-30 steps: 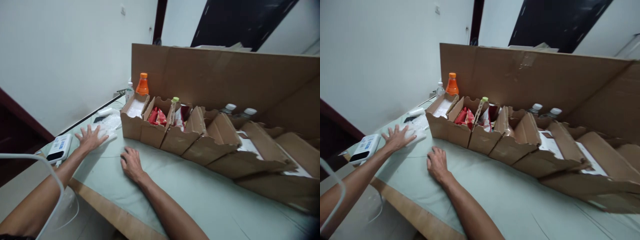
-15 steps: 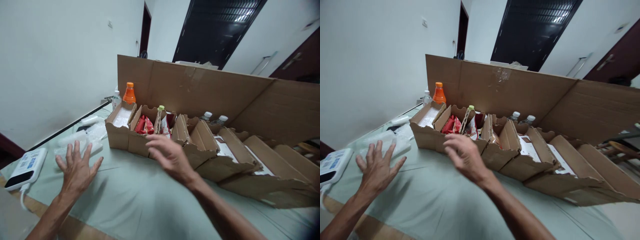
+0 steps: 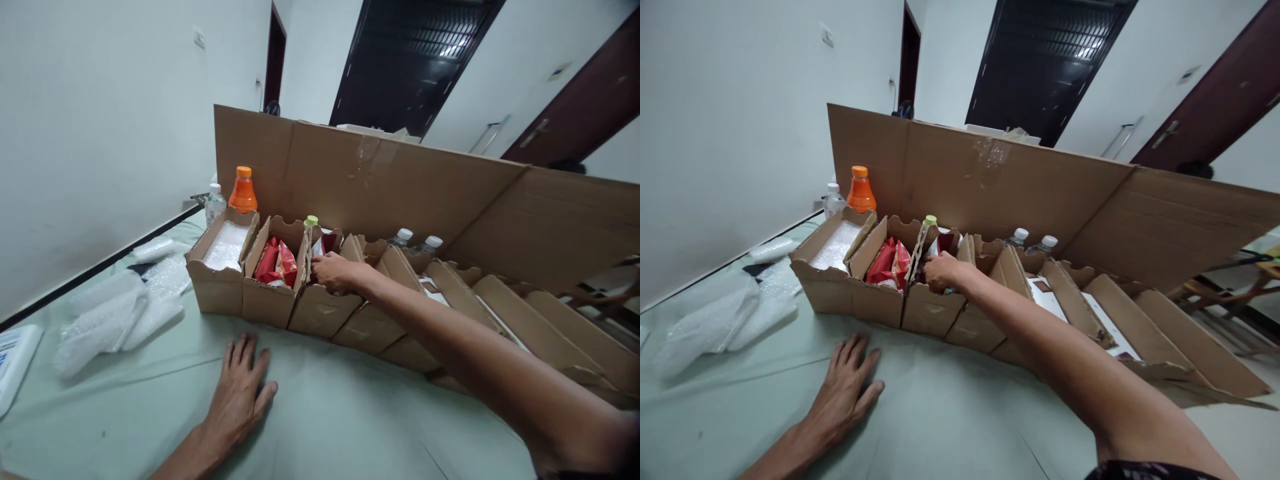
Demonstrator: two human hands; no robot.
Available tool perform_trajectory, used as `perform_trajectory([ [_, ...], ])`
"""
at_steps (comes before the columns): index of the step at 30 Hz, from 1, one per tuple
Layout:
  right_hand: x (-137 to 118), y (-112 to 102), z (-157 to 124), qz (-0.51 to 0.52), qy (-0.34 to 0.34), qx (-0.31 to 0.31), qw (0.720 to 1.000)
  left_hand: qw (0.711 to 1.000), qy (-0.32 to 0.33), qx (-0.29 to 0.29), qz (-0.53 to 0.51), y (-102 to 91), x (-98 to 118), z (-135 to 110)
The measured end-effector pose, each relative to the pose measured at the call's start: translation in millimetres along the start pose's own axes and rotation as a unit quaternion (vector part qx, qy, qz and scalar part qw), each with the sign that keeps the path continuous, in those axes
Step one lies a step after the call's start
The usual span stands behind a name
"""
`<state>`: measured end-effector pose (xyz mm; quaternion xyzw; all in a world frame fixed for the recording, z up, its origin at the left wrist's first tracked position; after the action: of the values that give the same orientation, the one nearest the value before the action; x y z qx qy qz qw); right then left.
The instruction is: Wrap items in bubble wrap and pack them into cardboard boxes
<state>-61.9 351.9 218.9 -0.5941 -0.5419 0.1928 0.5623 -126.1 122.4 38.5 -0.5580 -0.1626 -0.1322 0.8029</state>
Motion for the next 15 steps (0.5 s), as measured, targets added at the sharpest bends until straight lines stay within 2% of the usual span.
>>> perform_trajectory([
  [3,-4,7,-6,0.001,0.004,0.000,1.000,1.000,0.003,-0.005,0.001,1.2,-3,-4],
  [5,-3,2,-12,0.000,0.012,0.007,1.000,1.000,0.005,-0.003,0.005,0.6,-2,-4],
  [8,6,-22,-23,-0.003,0.044,0.031,0.999,1.000,0.012,0.012,0.012,0.6,0,-2],
  [10,11,-47,-31,0.012,0.065,0.075,0.995,0.999,0.021,0.024,0.016,1.8,1,-2],
  [13,1,-84,-40,0.076,0.006,0.155,0.985,0.998,0.031,0.046,0.026,4.0,-1,-4],
  [14,-9,-91,-39,0.085,-0.031,0.151,0.984,0.998,0.031,0.052,0.029,4.6,-2,-4],
  [15,-20,-93,-35,0.079,-0.065,0.123,0.987,0.997,0.031,0.057,0.031,5.2,-2,-5],
])
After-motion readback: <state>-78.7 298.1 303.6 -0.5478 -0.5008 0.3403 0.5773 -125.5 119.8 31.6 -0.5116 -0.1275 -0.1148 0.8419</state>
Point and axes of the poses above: each hand's wrist, its own z-axis towards the middle knuckle, its own y-axis out of the palm, x = y × z, the point moved 5 cm from there along z, towards the middle knuckle, and after that the axes turned 8 degrees about -z, right-handed, at the moved point
